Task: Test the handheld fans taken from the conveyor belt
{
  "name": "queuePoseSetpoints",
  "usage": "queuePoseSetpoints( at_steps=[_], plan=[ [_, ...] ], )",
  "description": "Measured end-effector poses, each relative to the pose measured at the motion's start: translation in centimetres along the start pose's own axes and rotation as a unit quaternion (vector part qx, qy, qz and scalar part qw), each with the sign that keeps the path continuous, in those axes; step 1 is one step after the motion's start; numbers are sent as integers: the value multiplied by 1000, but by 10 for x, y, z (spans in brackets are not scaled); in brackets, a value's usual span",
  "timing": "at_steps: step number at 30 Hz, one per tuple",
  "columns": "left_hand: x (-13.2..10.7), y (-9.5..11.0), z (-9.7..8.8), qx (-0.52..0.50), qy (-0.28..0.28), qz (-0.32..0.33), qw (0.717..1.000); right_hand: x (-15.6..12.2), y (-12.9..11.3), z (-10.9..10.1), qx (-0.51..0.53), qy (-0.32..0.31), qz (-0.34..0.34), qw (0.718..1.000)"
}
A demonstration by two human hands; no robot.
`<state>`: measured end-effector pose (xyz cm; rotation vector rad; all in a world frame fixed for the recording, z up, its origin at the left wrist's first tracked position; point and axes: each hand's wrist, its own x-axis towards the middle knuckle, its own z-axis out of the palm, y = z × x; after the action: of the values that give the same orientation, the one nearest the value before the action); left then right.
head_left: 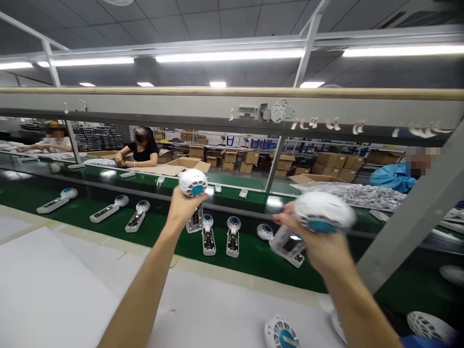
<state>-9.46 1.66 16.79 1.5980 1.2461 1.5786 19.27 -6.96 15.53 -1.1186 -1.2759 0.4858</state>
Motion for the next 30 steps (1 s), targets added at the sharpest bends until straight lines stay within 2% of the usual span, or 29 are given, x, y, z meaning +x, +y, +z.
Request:
queuePoseSetpoints(
  at_steps=[2,3,4,7,10,13,16,18,21,23,25,28,30],
  plan=[
    [17,-34,7,59,-35,-62,996,18,27,29,-69,-58,140,986],
    [23,-51,9,95,-38,-96,990,26,44,43,-131,-101,228,959],
    [26,-67,11,128,-39,-128,983,32,60,56,-168,-114,254,946],
    [28,-109,13,214,-34,-204,955,44,96,81,-258,-134,283,914],
    [21,-138,11,287,-13,-244,926,47,108,95,-353,-134,261,888],
    [14,-150,11,356,24,-229,906,41,104,115,-409,-144,197,879],
    [15,-150,15,396,34,-190,898,30,101,149,-404,-197,172,877],
    [20,-149,18,403,-8,-183,897,25,103,174,-384,-240,203,868],
    [24,-150,22,402,-103,-216,884,23,107,201,-343,-267,281,856],
    [22,-153,24,399,-138,-246,872,25,108,208,-295,-269,334,854],
    [17,-157,24,391,-144,-268,869,29,104,203,-220,-271,379,857],
    [9,-158,25,356,-127,-288,880,33,91,181,-82,-260,408,871],
    [6,-153,26,317,-105,-293,896,32,76,160,4,-240,395,886]
  ],
)
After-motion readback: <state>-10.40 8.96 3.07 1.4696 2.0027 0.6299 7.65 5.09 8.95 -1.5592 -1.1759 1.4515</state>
